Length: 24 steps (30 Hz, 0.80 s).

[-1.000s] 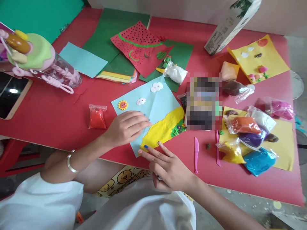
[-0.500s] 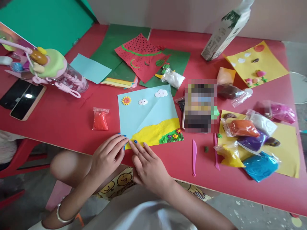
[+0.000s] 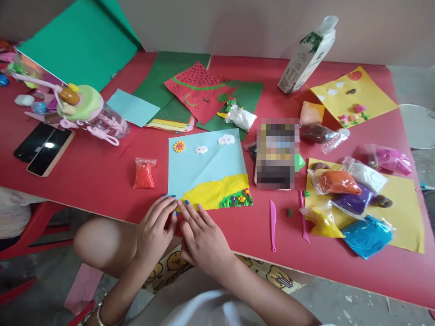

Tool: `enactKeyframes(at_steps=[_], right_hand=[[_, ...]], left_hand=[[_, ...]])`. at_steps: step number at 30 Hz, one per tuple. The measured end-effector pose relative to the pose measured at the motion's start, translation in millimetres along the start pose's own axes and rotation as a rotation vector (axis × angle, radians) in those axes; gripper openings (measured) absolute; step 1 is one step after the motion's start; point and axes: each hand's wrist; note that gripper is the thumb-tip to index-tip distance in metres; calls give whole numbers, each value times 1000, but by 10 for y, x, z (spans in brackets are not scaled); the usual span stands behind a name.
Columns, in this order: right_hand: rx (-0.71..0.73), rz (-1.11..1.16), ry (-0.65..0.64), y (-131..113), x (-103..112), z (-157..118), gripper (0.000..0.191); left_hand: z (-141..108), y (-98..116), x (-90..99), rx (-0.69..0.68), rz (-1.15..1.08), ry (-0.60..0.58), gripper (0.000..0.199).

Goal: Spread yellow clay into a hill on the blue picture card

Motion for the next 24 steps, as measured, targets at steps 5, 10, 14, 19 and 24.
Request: enactKeyframes(at_steps=[5,10,14,19,24], right_hand=[[-14,108,76,48,69,-17,23],[-63,121,242,69,177,-54,25],[-91,84,351,179,348,-82,25],[-411,-266,588,637,687,-179,15],[-598,-382,545,1054,853,-261,11]], left_hand=[[-23,-2,-10,112,-9,54,30],[-38,-32,-19,9,19,55,34],[-60,-47,-27,-64,88,48,36],[-96,-80,-27,-112,104,58,41],[-108,-116,-64,-88,79,61,52]])
Point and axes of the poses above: each hand's wrist, its own z-axis towards the middle knuckle, its own x-axis out of the back of the hand, y = z × x, and after that the axes turned 15 degrees about y, right-handed
